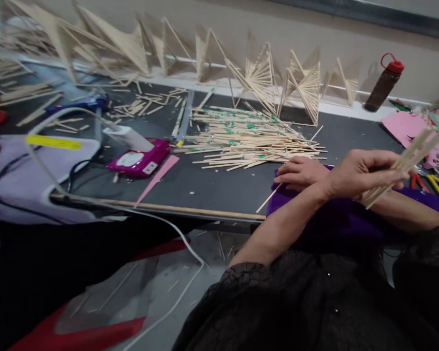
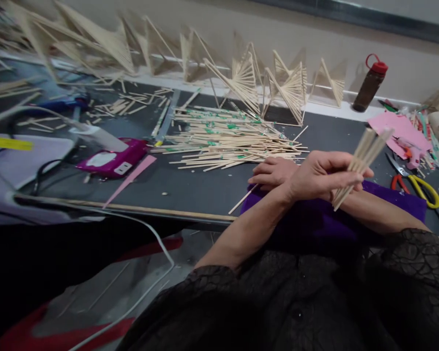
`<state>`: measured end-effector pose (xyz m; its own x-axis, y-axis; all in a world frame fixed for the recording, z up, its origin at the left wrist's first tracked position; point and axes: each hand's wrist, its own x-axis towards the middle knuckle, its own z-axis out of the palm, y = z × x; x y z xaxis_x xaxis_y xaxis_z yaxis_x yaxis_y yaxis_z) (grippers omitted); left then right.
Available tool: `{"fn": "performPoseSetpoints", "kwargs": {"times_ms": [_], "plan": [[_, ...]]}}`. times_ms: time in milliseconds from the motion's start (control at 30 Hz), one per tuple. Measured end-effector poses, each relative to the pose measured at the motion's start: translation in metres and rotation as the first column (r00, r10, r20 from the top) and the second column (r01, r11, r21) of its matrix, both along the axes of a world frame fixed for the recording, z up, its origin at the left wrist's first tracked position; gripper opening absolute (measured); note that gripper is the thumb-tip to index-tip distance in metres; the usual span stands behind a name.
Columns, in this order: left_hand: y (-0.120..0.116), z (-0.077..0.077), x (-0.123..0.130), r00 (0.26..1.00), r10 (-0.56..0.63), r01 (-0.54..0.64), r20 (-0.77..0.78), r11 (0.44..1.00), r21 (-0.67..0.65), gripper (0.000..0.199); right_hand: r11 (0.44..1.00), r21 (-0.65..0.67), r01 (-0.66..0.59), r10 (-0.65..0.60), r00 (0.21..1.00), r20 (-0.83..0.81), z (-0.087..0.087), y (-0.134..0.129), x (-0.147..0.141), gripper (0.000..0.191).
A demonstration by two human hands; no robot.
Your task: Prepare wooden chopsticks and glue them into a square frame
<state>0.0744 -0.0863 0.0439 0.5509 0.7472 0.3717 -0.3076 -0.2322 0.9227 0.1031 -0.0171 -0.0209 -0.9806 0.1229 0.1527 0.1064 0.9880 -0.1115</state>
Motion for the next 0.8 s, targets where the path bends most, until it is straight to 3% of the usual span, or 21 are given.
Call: {"fn": "performPoseSetpoints", "kwargs": {"times_ms": [100, 200, 300, 367, 467, 533, 633, 700, 733, 800], "plan": [[0.0, -0.006, 0.001, 0.986, -0.166, 0.164, 0.015, 0.982, 0.093, 0.016, 0.995, 0.097, 0.04, -0.043, 0.999, 0.028, 0.001, -0.007, -0.012, 0.033], [0.003, -0.009, -0.001, 0.986, -0.166, 0.166, 0.001, 0.984, 0.071, 0.017, 0.978, 0.149, 0.149, -0.155, 0.988, 0.027, 0.003, -0.007, -0.023, 0.032], [0.004, -0.008, -0.003, 0.988, -0.152, 0.151, 0.016, 0.988, 0.028, 0.018, 0.966, 0.113, 0.231, -0.226, 0.972, -0.061, 0.013, 0.003, -0.028, 0.031], [0.004, -0.006, -0.005, 0.988, -0.154, 0.153, 0.031, 0.988, 0.03, 0.016, 0.95, 0.014, 0.312, -0.307, 0.942, -0.14, 0.023, 0.013, -0.03, 0.026], [0.002, -0.005, -0.006, 0.986, -0.159, 0.158, 0.045, 0.987, 0.031, 0.016, 0.893, -0.261, 0.366, -0.42, 0.887, -0.192, 0.036, 0.031, -0.031, 0.018], [0.002, -0.004, -0.008, 0.989, -0.143, 0.144, 0.038, 0.99, -0.008, 0.019, 0.808, -0.485, 0.334, -0.468, 0.864, -0.184, 0.041, 0.042, -0.03, 0.016], [0.001, -0.003, -0.01, 0.992, -0.12, 0.122, 0.035, 0.992, -0.045, 0.022, 0.626, -0.726, 0.284, -0.539, 0.831, -0.139, 0.041, 0.054, -0.028, 0.017], [0.0, -0.003, -0.011, 0.992, -0.119, 0.121, 0.049, 0.992, -0.034, 0.023, 0.548, -0.791, 0.272, -0.565, 0.817, -0.11, 0.038, 0.057, -0.025, 0.016], [0.0, -0.003, -0.011, 0.991, -0.119, 0.121, 0.053, 0.992, -0.028, 0.024, 0.534, -0.801, 0.27, -0.567, 0.817, -0.103, 0.037, 0.058, -0.023, 0.014], [0.0, -0.003, -0.011, 0.992, -0.114, 0.116, 0.048, 0.993, -0.026, 0.025, 0.56, -0.782, 0.273, -0.555, 0.825, -0.11, 0.036, 0.058, -0.021, 0.013]]}}
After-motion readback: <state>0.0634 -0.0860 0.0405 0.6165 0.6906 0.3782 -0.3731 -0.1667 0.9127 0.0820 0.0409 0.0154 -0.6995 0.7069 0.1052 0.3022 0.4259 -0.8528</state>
